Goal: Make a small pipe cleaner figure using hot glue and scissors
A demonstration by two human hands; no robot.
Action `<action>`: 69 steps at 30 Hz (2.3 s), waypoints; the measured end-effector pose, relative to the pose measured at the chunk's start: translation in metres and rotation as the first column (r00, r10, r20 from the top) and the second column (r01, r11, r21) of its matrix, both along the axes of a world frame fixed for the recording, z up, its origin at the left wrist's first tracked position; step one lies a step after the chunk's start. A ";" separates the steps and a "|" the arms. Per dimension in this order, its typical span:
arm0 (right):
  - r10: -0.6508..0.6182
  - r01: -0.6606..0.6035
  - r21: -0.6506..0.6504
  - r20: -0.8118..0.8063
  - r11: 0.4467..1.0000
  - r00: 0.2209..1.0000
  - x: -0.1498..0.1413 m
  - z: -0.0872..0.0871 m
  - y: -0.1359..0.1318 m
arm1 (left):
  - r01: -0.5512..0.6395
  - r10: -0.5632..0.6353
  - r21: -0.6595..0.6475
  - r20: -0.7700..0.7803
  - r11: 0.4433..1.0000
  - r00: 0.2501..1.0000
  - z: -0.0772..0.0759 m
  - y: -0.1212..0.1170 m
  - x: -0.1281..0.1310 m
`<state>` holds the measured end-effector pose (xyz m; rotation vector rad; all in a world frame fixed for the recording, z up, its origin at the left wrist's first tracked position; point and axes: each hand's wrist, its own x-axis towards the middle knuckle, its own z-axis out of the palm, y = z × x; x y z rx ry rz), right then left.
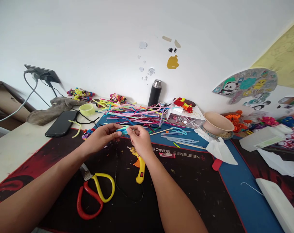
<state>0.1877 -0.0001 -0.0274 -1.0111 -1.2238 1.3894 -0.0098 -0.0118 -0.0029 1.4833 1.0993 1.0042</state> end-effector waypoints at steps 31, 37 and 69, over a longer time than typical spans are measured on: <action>0.026 -0.026 0.005 0.016 1.000 1.000 0.000 0.005 -0.005 | 0.047 -0.036 -0.054 0.193 0.997 0.980 -0.004 -0.003 0.010; 0.044 -0.043 -0.022 0.018 0.999 0.999 -0.001 0.007 -0.007 | -0.033 0.040 -0.047 0.159 0.998 0.986 -0.004 -0.002 0.012; -0.321 0.339 0.068 -0.196 0.938 0.927 0.046 0.022 0.021 | -0.256 0.388 -0.291 0.682 0.922 0.620 -0.003 0.026 -0.024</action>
